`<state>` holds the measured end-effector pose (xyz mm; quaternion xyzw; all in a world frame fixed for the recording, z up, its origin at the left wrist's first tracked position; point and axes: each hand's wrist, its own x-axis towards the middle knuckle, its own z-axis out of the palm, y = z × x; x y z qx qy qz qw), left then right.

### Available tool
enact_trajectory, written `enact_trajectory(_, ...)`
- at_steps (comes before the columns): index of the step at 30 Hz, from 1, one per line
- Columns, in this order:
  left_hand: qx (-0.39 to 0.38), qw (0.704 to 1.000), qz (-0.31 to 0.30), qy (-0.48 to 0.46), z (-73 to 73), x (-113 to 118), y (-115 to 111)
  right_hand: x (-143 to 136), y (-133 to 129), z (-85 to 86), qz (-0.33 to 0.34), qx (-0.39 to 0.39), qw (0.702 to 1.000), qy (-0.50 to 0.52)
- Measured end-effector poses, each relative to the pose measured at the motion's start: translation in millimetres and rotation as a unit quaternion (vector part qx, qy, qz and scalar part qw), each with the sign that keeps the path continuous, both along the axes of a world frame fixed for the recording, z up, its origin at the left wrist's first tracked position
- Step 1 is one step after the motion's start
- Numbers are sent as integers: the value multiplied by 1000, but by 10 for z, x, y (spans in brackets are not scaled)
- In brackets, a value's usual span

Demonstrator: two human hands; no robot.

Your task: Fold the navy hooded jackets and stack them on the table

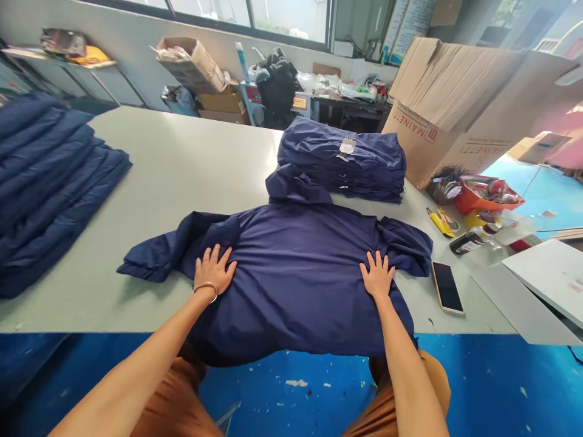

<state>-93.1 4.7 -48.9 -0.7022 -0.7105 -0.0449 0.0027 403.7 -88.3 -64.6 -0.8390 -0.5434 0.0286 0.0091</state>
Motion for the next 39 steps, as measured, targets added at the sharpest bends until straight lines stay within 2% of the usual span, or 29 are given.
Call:
enact_trajectory(6, -5, 999, -47, -13, -32, 33, -42, 18, -388, -2, -15, -6, 1000, -13)
enact_trajectory(12, 9, 998, -60, -21, -59, 61, -294, 86, -653, -35, -13, 1, 1000, -28)
enact_trajectory(17, 13, 998, -57, -16, -41, 77, -500, 53, -799, -54, -20, -2, 999, -36)
enact_trajectory(22, 6, 998, -60, -17, -10, 66, -501, 39, -826, -55, -24, -3, 999, -41)
enact_trajectory(24, 10, 999, -27, -15, 19, -83, -465, 45, -814, -58, -25, -5, 999, -41)
enact_trajectory(25, 13, 1000, 10, -14, 41, -208, -446, 50, -807, -62, -25, -5, 999, -40)
enact_trajectory(27, 19, 994, 102, -16, 98, -536, -417, 65, -792, -80, -21, -4, 999, -39)
enact_trajectory(29, 8, 987, 156, -41, 172, -877, -412, 83, -777, -104, -16, -1, 999, -40)
enact_trajectory(31, 73, 968, 227, -84, 250, -1092, -437, 99, -764, -126, -11, 1, 999, -41)
enact_trajectory(32, 121, 960, 230, -100, 283, -1119, -459, 104, -758, -132, -9, 2, 999, -41)
enact_trajectory(33, 166, 957, 212, -109, 307, -1086, -485, 106, -753, -134, -8, 3, 999, -41)
enact_trajectory(35, 207, 967, 108, -107, 308, -864, -542, 104, -746, -126, -7, 2, 999, -37)
enact_trajectory(37, 170, 981, 1, -91, 238, -534, -602, 99, -745, -110, -8, 2, 999, -32)
enact_trajectory(39, 88, 990, -83, -66, 117, -244, -662, 98, -747, -97, -8, 3, 1000, -26)
